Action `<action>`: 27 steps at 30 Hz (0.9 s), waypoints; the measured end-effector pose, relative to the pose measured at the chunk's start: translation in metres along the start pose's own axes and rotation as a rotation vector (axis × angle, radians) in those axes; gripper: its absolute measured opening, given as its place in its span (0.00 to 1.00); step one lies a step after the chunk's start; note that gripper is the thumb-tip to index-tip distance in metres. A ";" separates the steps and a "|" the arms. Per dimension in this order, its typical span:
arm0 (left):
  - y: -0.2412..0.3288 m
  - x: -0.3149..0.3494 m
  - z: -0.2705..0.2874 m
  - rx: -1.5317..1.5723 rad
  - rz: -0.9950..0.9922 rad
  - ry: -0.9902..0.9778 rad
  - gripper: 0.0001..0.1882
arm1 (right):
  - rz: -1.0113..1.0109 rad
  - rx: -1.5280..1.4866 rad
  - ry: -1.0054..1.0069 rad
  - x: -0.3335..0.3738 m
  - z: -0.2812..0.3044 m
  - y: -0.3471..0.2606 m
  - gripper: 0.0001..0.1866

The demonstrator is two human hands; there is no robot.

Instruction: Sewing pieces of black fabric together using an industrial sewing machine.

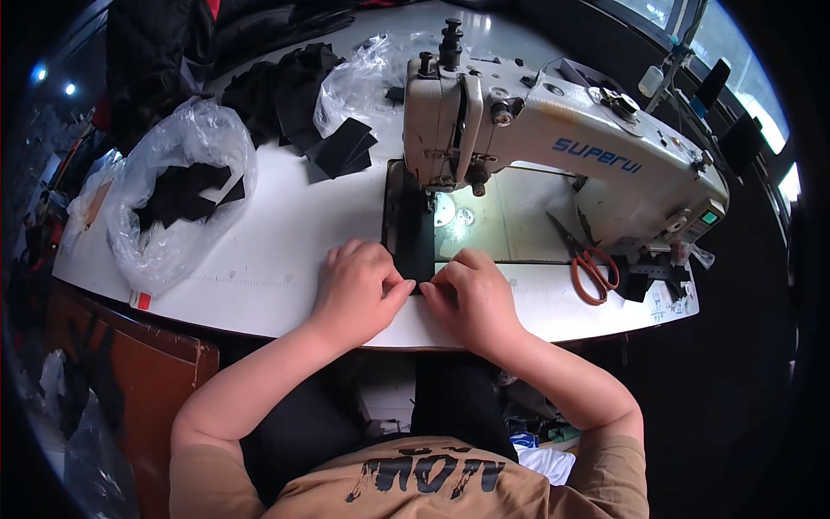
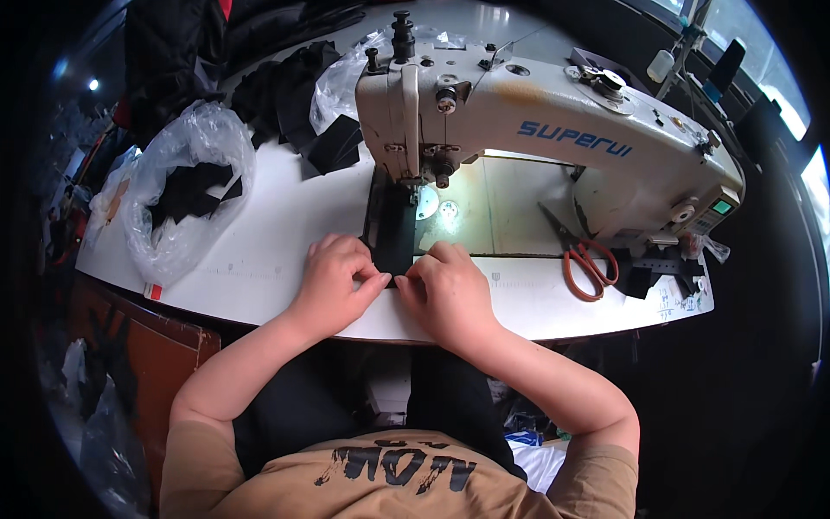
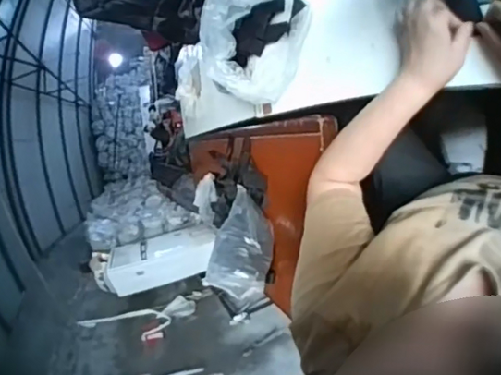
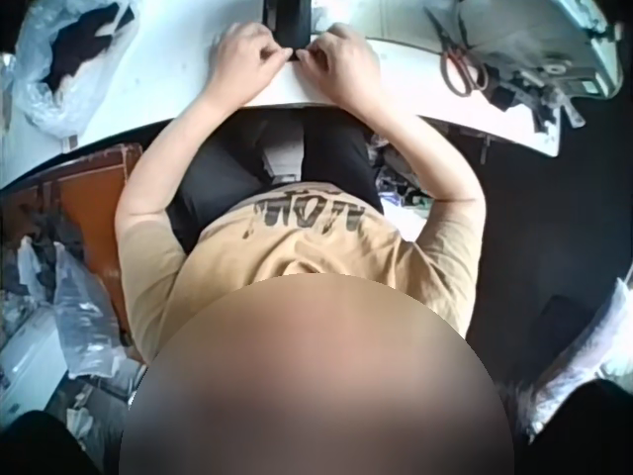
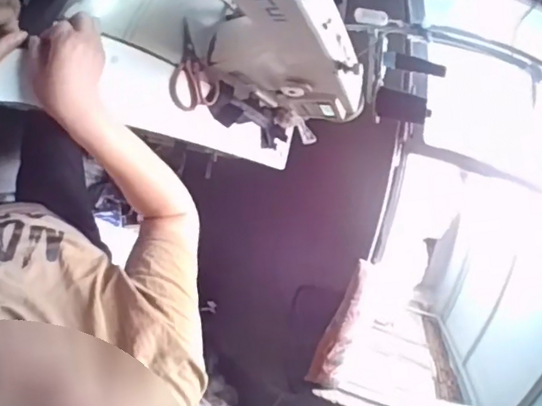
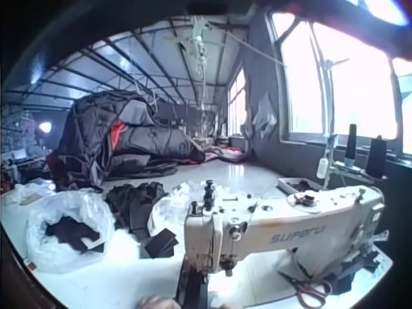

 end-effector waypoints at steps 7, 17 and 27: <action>-0.008 -0.022 -0.009 -0.168 0.096 -0.299 0.12 | 0.003 -0.039 0.013 0.001 0.000 -0.003 0.07; -0.011 -0.012 -0.010 -0.094 0.166 -0.235 0.14 | 0.196 0.200 -0.072 0.017 0.007 -0.026 0.17; -0.176 -0.005 0.124 -0.139 0.400 0.480 0.16 | 0.230 0.195 -0.083 0.015 0.005 -0.025 0.15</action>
Point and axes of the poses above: each hand's wrist, its own x-axis away from the middle knuckle, its own z-axis out of the back of the hand, y = z × x, the point moved 8 cm from there along -x, towards the middle knuckle, and after that the axes turned 10 degrees about -x, right-handed, at the moved point
